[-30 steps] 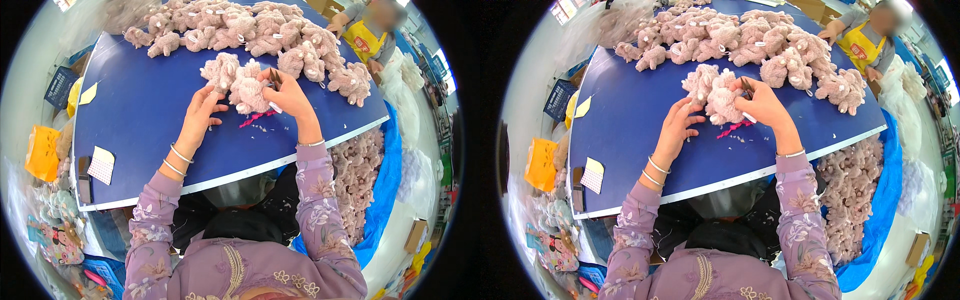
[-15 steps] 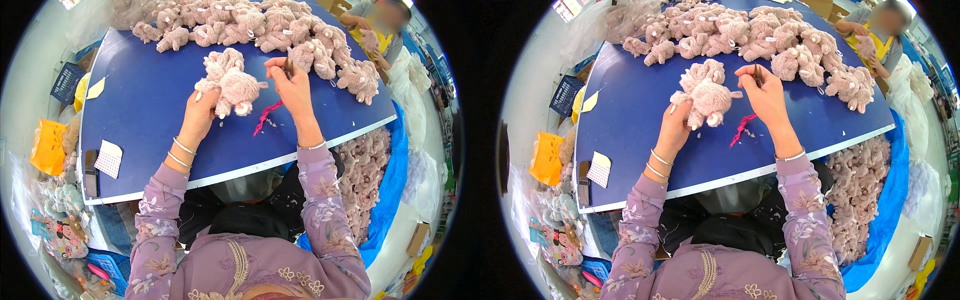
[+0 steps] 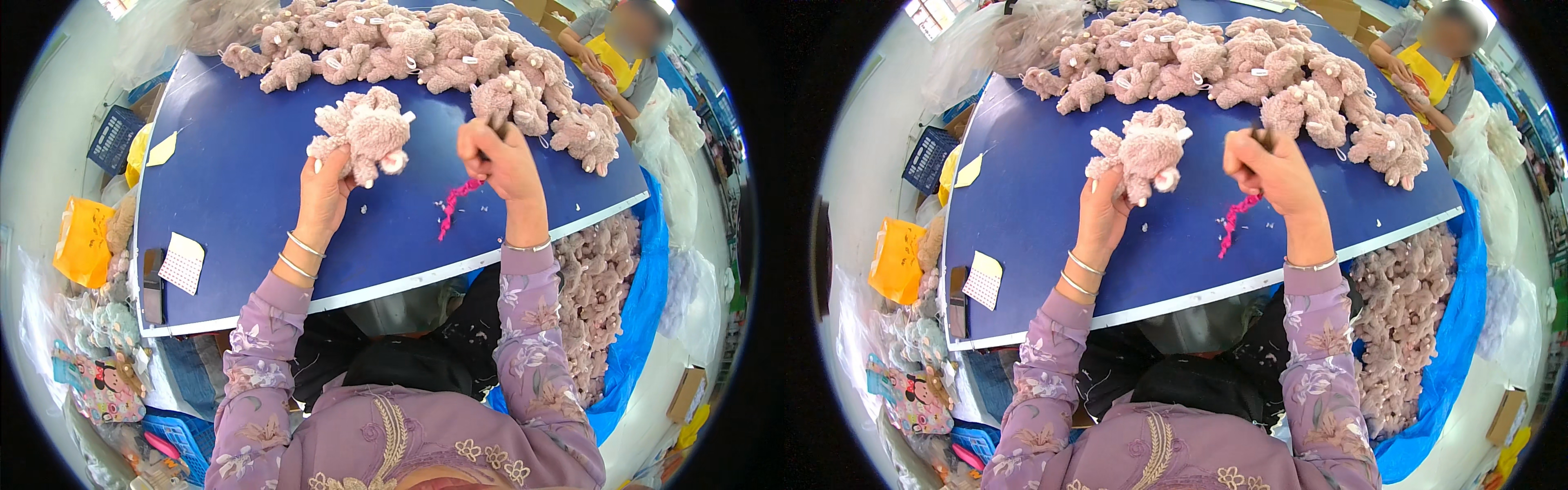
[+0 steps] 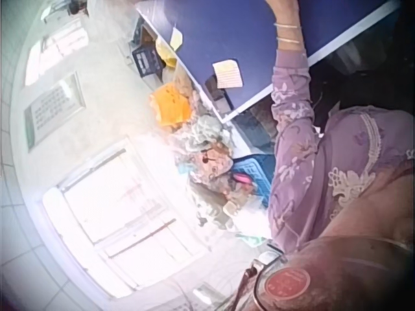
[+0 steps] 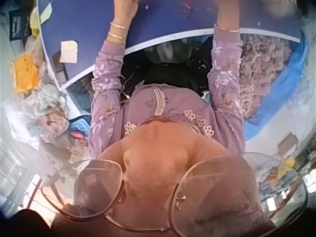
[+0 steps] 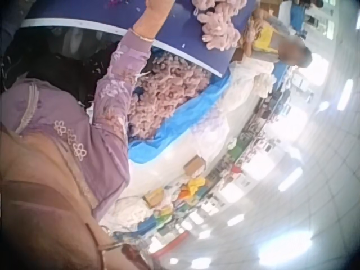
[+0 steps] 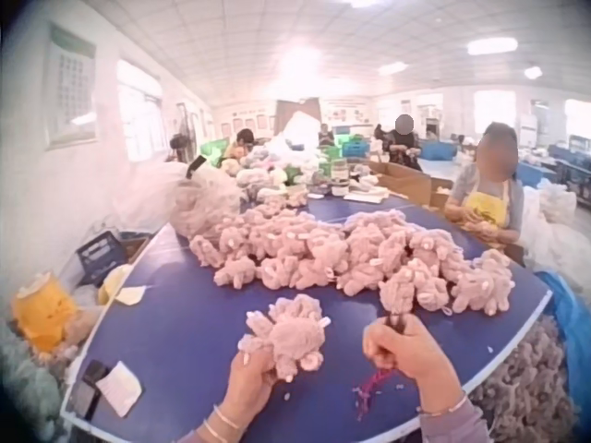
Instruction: The person trims loose threads and excess fabric from small pink stuffed animals using scissors. They handle each toy one at a time, snipping stray fibers and then placing the finished items on a blue table. A coworker is visible in the background performing similar work.
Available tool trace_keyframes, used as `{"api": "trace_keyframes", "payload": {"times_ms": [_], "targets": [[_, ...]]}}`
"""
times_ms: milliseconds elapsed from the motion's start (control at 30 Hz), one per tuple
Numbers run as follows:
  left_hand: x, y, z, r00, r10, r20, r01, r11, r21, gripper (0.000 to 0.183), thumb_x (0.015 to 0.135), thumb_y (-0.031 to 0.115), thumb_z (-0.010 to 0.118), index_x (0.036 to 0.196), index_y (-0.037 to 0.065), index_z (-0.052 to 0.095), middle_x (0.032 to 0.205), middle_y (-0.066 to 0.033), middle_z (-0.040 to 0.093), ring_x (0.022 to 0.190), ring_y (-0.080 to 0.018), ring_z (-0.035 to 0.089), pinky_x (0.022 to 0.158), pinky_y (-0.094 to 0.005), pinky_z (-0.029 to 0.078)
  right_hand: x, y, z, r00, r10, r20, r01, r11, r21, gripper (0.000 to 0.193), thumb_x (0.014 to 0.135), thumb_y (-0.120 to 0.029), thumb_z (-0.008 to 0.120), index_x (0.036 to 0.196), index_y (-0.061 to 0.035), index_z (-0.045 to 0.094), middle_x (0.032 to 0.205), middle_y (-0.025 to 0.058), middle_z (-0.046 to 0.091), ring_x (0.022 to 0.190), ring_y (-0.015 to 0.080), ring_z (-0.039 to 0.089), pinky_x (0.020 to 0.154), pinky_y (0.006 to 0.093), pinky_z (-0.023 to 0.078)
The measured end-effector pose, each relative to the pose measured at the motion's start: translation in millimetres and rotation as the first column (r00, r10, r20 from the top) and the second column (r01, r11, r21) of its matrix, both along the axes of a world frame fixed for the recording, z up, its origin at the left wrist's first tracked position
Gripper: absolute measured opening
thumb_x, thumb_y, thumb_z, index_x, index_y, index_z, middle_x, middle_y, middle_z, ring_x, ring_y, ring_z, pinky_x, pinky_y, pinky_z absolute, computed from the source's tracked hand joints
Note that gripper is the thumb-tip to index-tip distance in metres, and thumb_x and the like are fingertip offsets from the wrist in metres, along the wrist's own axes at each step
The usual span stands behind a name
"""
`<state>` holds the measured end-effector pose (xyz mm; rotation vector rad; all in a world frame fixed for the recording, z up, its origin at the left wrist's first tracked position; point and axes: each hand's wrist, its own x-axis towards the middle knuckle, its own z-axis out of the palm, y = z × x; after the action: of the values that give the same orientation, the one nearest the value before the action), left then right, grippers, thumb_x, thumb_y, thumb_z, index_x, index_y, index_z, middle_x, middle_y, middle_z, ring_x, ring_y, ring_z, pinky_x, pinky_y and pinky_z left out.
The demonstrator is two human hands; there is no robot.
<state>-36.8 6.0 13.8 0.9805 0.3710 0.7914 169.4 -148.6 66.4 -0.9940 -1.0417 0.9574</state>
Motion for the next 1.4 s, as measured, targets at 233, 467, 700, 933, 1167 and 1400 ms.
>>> {"api": "trace_keyframes", "payload": {"times_ms": [233, 467, 700, 933, 1167, 1400], "targets": [[-0.9, -10.2, -4.9, 0.953, -0.279, -0.117, 0.299, 0.93, 0.213, 0.042, 0.092, 0.026, 0.059, 0.125, 0.002, 0.048, 0.123, -0.0095, 0.057, 0.111, -0.0226, 0.058, 0.093, -0.038, 0.049, -41.3, 33.7, -24.8, 0.931, -0.32, 0.176, 0.346, 0.927, -0.142, 0.025, 0.086, -0.014, 0.066, 0.104, 0.0029, 0.061, 0.089, 0.0024, 0.063, 0.078, 0.0064, 0.055, 0.07, 0.0217, 0.045], [1.0, -6.0, -5.8, 0.971, -0.099, -0.217, 0.15, 0.961, 0.232, 0.031, 0.089, 0.015, 0.066, 0.114, 0.003, 0.054, 0.1, -0.0008, 0.06, 0.088, -0.0068, 0.055, 0.077, -0.0221, 0.046, -27.5, 27.5, -32.6, 0.958, -0.269, 0.103, 0.285, 0.939, -0.191, 0.017, 0.089, -0.011, 0.061, 0.102, 0.0004, 0.064, 0.081, 0.001, 0.063, 0.069, 0.0053, 0.055, 0.058, 0.0204, 0.044], [-5.6, 10.6, 1.7, 0.99, 0.094, -0.108, -0.072, 0.978, 0.195, 0.014, 0.095, 0.015, 0.058, 0.084, 0.008, 0.054, 0.069, 0.0022, 0.052, 0.058, -0.005, 0.042, 0.058, -0.0229, 0.042, -7.7, 23.2, -31.3, 0.906, -0.422, 0.013, 0.416, 0.887, -0.202, 0.014, 0.089, -0.014, 0.06, 0.094, -0.0009, 0.063, 0.071, -0.0024, 0.055, 0.054, 0.0031, 0.045, 0.045, 0.0206, 0.034], [-5.2, 8.6, 3.9, 0.982, -0.124, 0.142, 0.124, 0.992, 0.009, 0.018, 0.099, 0.022, 0.051, 0.091, 0.006, 0.054, 0.078, -0.0013, 0.055, 0.069, -0.0107, 0.05, 0.071, -0.0315, 0.049, -11.9, 27.3, -34.8, 0.922, -0.325, -0.209, 0.284, 0.937, -0.202, 0.018, 0.09, -0.019, 0.06, 0.099, -0.0027, 0.061, 0.069, -0.0016, 0.054, 0.047, 0.003, 0.037, 0.042, 0.0213, 0.029], [-3.8, 10.4, 1.4, 0.974, -0.15, 0.17, 0.165, 0.983, -0.078, 0.024, 0.102, 0.027, 0.043, 0.098, 0.006, 0.054, 0.087, -0.0029, 0.055, 0.077, -0.0126, 0.051, 0.073, -0.0302, 0.047, -33.2, 28.7, -28.9, 0.988, -0.118, -0.101, 0.076, 0.934, -0.35, 0.032, 0.089, -0.032, 0.065, 0.103, -0.004, 0.059, 0.069, -0.004, 0.051, 0.048, 0.0023, 0.034, 0.042, 0.0204, 0.026], [-3.0, 9.4, 6.5, 0.989, -0.054, 0.14, 0.067, 0.994, -0.091, 0.026, 0.101, 0.03, 0.041, 0.099, 0.008, 0.054, 0.09, -0.0033, 0.057, 0.081, -0.0136, 0.055, 0.078, -0.0315, 0.048, -28.5, 22.3, -25.1, 0.978, -0.205, -0.049, 0.191, 0.96, -0.204, 0.027, 0.086, -0.025, 0.069, 0.097, -0.0025, 0.06, 0.069, -0.0021, 0.055, 0.052, 0.0031, 0.045, 0.043, 0.0196, 0.032]]}}
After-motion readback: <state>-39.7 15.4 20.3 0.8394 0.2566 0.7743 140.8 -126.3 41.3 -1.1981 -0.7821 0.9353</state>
